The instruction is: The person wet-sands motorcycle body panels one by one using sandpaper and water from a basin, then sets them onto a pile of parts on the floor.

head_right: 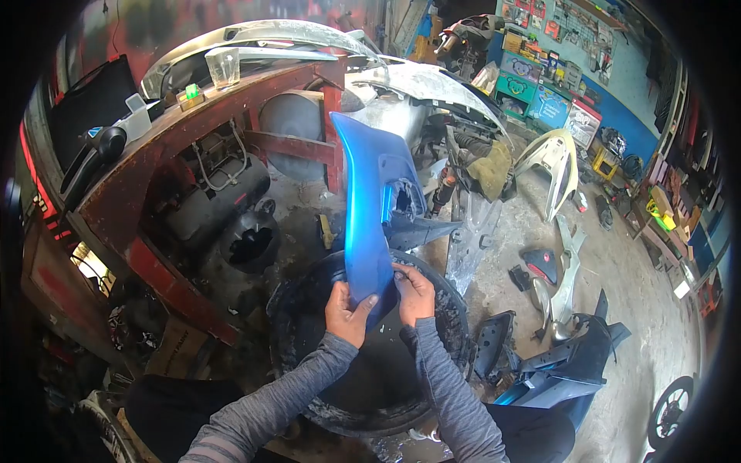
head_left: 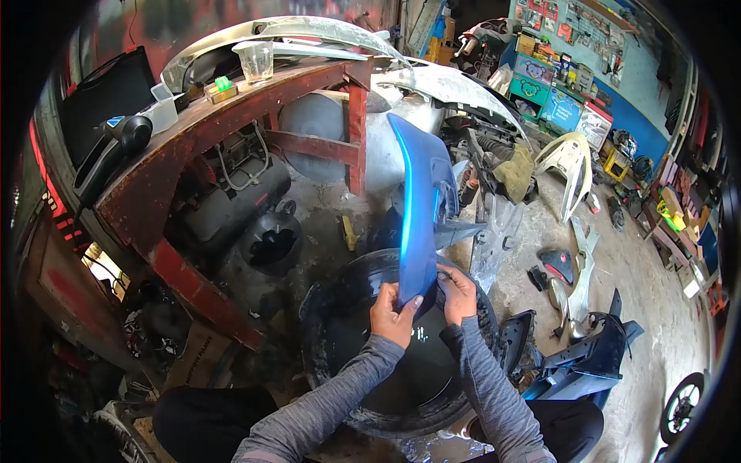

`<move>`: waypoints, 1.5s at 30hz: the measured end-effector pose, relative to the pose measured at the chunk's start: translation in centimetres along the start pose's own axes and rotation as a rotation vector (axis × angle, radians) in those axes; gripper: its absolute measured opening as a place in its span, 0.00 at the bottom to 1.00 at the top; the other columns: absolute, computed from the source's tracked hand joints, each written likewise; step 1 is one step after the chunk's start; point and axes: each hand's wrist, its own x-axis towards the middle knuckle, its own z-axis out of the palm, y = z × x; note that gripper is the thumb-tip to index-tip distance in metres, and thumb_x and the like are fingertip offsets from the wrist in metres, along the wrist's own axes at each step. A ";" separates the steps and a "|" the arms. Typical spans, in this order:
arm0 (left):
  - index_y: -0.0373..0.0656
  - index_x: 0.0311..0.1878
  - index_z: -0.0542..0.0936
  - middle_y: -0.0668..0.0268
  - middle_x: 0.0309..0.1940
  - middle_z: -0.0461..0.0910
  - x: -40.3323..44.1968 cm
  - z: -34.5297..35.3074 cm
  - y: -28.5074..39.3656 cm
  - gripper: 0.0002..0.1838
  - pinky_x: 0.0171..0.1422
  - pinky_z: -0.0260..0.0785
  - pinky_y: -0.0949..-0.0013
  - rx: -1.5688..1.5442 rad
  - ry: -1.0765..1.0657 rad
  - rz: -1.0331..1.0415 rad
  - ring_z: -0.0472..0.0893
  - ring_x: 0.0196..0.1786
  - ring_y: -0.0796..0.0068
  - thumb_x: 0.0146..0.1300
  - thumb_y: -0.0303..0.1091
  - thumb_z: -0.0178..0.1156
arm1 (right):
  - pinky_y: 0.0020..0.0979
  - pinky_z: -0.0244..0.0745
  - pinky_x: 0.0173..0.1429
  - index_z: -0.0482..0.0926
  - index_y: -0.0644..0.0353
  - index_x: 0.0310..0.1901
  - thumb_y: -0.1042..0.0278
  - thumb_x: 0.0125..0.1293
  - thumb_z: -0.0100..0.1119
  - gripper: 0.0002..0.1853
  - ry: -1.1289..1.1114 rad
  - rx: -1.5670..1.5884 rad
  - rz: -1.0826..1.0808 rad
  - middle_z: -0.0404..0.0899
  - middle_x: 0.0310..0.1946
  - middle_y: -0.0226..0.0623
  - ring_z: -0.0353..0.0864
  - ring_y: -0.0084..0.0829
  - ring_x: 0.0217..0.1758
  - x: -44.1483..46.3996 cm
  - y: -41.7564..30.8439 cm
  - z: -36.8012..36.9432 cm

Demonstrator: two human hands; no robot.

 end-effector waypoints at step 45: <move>0.40 0.51 0.72 0.69 0.38 0.76 5.1 -9.7 -2.3 0.17 0.45 0.70 0.74 0.015 -0.249 -0.272 0.75 0.40 0.81 0.57 0.18 0.54 | 0.30 0.78 0.21 0.75 0.69 0.51 0.74 0.56 0.59 0.19 0.064 -0.081 0.523 0.81 0.32 0.46 0.82 0.35 0.20 -0.4 10.7 -0.5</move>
